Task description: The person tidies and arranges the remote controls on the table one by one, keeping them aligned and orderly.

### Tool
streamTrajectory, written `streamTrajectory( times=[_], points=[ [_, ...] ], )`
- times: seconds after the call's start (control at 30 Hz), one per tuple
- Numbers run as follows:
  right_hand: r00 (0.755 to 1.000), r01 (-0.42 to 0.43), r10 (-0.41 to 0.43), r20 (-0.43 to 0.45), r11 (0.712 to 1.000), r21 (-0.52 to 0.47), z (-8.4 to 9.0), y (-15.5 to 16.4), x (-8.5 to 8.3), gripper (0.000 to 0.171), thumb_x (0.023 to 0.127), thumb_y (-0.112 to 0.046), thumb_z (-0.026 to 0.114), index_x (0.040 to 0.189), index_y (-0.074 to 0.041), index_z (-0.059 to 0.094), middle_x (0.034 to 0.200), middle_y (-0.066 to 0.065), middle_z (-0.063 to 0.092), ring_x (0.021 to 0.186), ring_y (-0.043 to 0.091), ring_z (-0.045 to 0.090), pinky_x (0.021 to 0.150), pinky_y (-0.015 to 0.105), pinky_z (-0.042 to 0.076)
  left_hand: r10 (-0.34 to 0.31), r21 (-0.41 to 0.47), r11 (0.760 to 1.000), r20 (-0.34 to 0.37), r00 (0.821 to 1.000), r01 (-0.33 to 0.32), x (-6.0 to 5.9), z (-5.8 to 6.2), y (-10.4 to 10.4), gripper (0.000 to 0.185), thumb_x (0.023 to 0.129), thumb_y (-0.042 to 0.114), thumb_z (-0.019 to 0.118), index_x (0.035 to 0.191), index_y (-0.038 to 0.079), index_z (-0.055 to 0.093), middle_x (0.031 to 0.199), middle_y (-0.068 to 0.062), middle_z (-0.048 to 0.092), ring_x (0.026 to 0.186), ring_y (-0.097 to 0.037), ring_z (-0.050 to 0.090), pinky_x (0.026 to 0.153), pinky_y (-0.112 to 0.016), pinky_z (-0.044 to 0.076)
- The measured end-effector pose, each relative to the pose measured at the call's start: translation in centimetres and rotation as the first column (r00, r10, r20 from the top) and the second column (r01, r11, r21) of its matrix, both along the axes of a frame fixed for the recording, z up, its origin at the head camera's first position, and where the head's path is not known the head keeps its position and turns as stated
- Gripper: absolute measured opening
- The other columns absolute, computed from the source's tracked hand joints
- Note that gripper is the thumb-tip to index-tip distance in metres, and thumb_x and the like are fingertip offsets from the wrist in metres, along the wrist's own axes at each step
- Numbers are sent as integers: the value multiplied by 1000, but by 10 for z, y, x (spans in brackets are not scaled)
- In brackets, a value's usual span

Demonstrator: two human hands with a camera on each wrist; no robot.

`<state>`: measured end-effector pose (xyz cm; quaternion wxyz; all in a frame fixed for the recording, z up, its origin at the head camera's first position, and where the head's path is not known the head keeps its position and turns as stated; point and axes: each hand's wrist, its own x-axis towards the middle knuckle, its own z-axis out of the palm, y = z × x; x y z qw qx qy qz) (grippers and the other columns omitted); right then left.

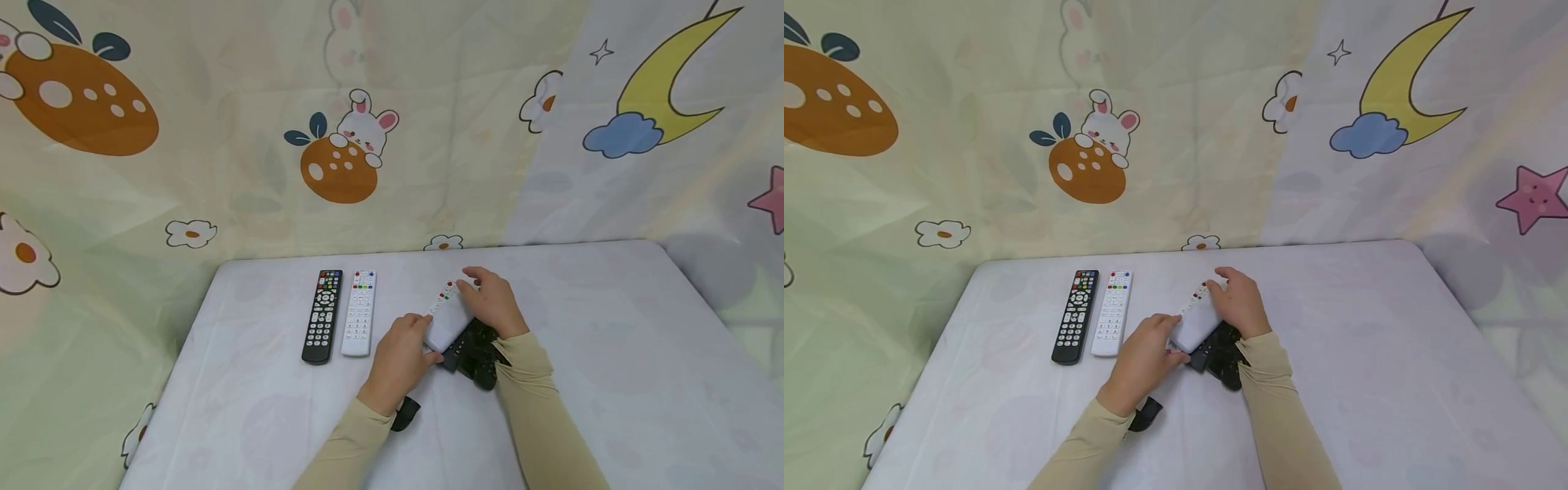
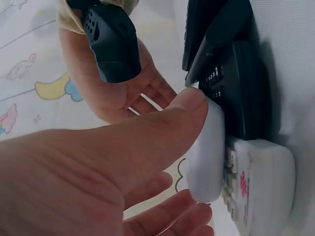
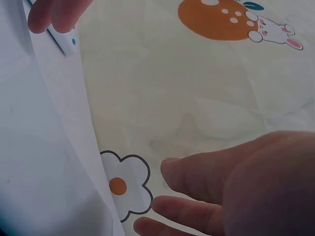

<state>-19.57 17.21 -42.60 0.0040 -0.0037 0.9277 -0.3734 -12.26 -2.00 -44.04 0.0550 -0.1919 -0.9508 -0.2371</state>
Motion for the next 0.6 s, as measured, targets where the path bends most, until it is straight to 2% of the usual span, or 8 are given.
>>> streamTrajectory(
  times=[0.33, 0.6],
  points=[
    [1000, -17, 14, 25, 996, 85, -6, 0, -2, 46, 103, -25, 53, 138, 5, 55, 132, 28, 60, 118, 44, 59, 97, 55, 47, -33, -49, 998, -58, 998, 30, -3, -9, 1, 64, 73, 29, 91, 127, 3, 67, 119, -10, 66, 104, -23, 62, 82, -31, 54],
    [998, -59, 59, 0, 989, 137, -10, -3, 0, 44, 102, -22, 52, 135, 8, 56, 125, 28, 64, 112, 43, 62, 93, 54, 50, -19, -64, 998, -83, 996, 13, -4, -14, 3, 62, 74, 27, 91, 126, 5, 68, 117, -9, 66, 103, -23, 62, 82, -33, 54]
  ],
)
